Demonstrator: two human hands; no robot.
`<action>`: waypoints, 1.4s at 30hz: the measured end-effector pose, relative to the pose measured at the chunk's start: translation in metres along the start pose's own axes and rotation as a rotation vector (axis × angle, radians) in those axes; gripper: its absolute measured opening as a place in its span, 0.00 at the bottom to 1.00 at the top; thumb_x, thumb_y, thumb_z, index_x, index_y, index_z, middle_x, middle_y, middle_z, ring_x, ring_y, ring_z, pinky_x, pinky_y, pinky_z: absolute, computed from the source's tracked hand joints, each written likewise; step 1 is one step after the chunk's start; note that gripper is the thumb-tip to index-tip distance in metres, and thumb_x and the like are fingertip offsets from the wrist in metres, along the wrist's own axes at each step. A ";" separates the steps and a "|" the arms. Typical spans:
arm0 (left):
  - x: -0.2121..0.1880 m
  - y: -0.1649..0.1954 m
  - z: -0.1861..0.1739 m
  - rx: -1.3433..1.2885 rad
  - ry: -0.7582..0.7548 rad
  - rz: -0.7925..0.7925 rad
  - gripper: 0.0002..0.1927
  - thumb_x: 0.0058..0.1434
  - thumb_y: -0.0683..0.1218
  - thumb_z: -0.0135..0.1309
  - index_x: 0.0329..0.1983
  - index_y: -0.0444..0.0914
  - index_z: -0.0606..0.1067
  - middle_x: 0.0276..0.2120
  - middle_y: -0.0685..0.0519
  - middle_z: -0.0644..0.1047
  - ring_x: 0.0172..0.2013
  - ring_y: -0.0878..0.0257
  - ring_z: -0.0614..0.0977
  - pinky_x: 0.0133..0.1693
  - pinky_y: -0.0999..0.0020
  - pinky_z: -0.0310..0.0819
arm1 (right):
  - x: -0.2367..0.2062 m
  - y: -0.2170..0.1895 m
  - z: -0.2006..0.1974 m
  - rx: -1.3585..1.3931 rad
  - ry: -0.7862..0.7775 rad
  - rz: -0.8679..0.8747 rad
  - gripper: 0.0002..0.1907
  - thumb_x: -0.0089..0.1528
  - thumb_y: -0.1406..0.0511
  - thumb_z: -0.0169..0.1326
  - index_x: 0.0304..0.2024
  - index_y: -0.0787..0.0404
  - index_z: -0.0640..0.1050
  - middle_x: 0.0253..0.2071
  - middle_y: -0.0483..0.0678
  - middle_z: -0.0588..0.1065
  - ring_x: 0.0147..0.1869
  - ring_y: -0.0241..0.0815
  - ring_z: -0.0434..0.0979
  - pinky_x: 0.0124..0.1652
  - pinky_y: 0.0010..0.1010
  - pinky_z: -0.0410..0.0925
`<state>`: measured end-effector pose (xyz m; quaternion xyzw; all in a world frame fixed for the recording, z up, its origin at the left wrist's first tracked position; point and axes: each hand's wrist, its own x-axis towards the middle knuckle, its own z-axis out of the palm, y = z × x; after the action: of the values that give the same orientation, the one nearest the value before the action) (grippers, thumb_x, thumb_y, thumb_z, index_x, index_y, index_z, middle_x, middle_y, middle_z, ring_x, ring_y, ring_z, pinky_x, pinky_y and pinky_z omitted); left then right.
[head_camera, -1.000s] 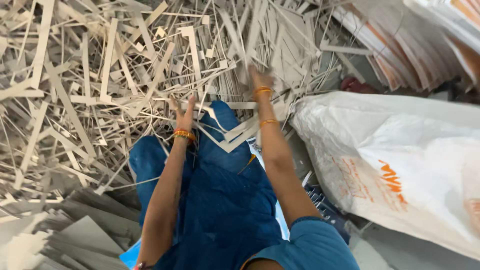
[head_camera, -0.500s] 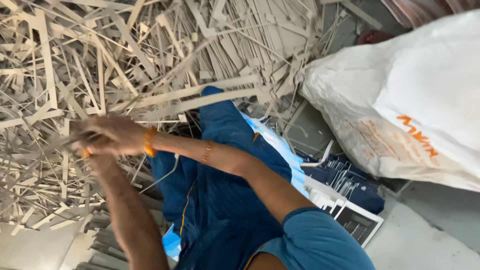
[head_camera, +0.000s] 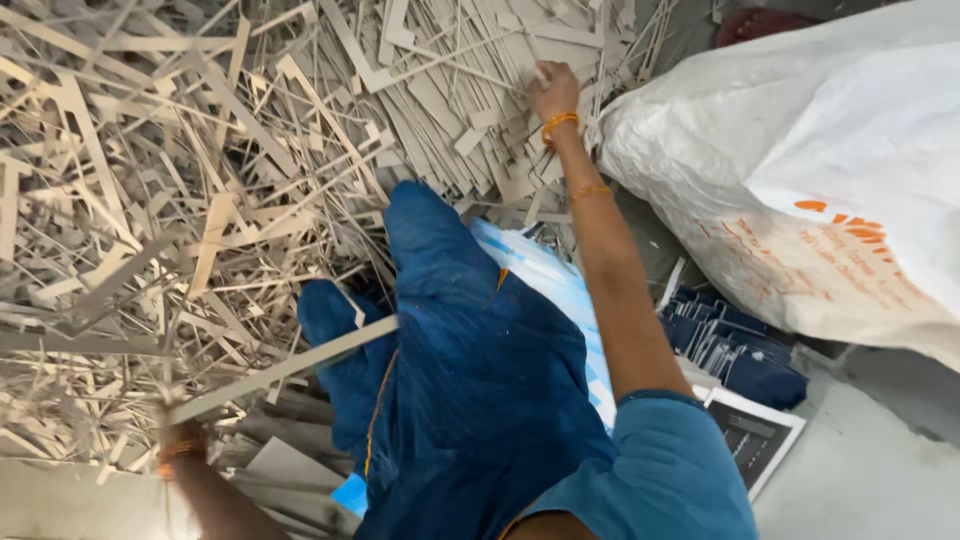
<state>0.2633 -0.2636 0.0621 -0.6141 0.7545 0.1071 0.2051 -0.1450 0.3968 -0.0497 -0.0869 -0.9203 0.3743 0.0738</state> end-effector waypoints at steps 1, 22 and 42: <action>-0.014 0.002 0.014 0.054 -0.057 0.004 0.47 0.61 0.67 0.54 0.72 0.40 0.48 0.65 0.35 0.61 0.63 0.43 0.69 0.60 0.52 0.65 | 0.008 -0.003 0.005 -0.128 -0.035 -0.057 0.23 0.58 0.57 0.68 0.53 0.57 0.82 0.52 0.56 0.79 0.56 0.55 0.79 0.57 0.39 0.72; -0.173 0.055 0.129 0.131 -0.596 0.110 0.38 0.65 0.66 0.51 0.68 0.39 0.58 0.59 0.36 0.68 0.57 0.42 0.73 0.56 0.49 0.68 | 0.116 -0.030 0.032 -0.698 -1.006 -0.038 0.59 0.44 0.44 0.73 0.68 0.68 0.66 0.71 0.64 0.64 0.72 0.61 0.67 0.65 0.45 0.64; -0.182 0.063 0.125 0.150 -0.656 0.213 0.31 0.69 0.64 0.49 0.64 0.39 0.67 0.53 0.36 0.74 0.53 0.40 0.77 0.52 0.46 0.71 | 0.164 -0.006 -0.077 -0.793 -0.143 0.131 0.17 0.57 0.60 0.60 0.45 0.62 0.81 0.45 0.56 0.80 0.47 0.56 0.81 0.39 0.46 0.73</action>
<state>0.2542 -0.0374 0.0250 -0.4481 0.7142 0.2639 0.4686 -0.2897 0.4795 0.0207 -0.1409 -0.9886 -0.0003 -0.0533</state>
